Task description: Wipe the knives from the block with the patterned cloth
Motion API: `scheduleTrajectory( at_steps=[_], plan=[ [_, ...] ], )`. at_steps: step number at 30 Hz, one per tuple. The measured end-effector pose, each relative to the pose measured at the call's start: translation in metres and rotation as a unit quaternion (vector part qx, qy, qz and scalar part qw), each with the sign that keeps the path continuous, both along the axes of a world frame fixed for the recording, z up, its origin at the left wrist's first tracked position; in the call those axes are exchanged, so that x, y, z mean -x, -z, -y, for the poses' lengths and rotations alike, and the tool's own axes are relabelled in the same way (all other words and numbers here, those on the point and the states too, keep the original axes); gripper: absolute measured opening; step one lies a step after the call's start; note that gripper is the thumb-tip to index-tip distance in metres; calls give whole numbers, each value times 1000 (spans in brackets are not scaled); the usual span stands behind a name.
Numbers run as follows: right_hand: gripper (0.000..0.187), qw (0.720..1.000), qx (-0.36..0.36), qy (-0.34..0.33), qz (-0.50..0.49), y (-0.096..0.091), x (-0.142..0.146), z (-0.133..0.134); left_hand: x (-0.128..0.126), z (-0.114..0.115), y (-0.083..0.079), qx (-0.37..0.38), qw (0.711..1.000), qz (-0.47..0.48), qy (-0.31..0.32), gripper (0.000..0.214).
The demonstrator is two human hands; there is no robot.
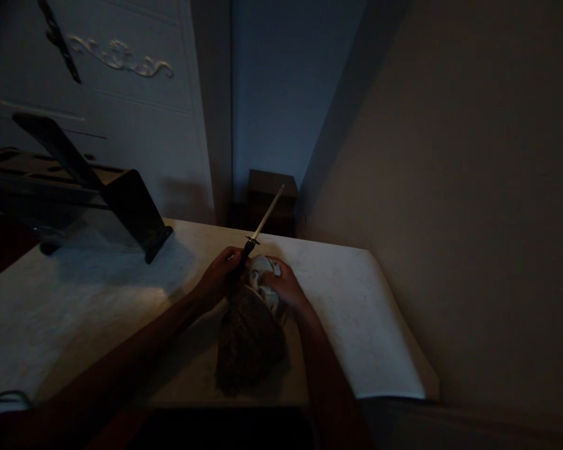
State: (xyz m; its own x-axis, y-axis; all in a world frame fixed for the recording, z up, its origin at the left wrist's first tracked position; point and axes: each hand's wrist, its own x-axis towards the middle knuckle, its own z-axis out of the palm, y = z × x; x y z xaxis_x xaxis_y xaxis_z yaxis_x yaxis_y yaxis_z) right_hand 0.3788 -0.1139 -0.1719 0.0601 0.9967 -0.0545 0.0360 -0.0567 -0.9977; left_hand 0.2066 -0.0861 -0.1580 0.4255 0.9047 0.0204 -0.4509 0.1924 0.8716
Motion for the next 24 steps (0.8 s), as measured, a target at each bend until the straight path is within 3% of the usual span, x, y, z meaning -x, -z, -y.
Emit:
scheduleTrajectory(
  at_steps=[4, 8, 12, 17, 20, 24],
  plan=[
    [28, 999, -9, 10, 49, -4, 0, -1, 0, 3, 4, -22, 999, -23, 16, 38],
    [29, 999, -19, 37, 13, -2, -2, 0, -1, 3, 9, -36, 998, -20, 37, 42],
    [32, 989, -41, 119, -75, -1, 2, 1, -2, 2, 12, -47, 997, -34, 42, 47],
    [38, 950, -28, 211, -227, -2, 13, 1, -3, -2, 20, -92, 992, -84, 24, 47],
    [40, 944, -13, 190, -268, -3, 16, 0, -3, -6, 25, -128, 983, -130, 14, 46],
    [41, 952, 17, 86, -294, -5, 17, 0, -2, -7, 26, -184, 969, -163, -13, 38]
  ],
)
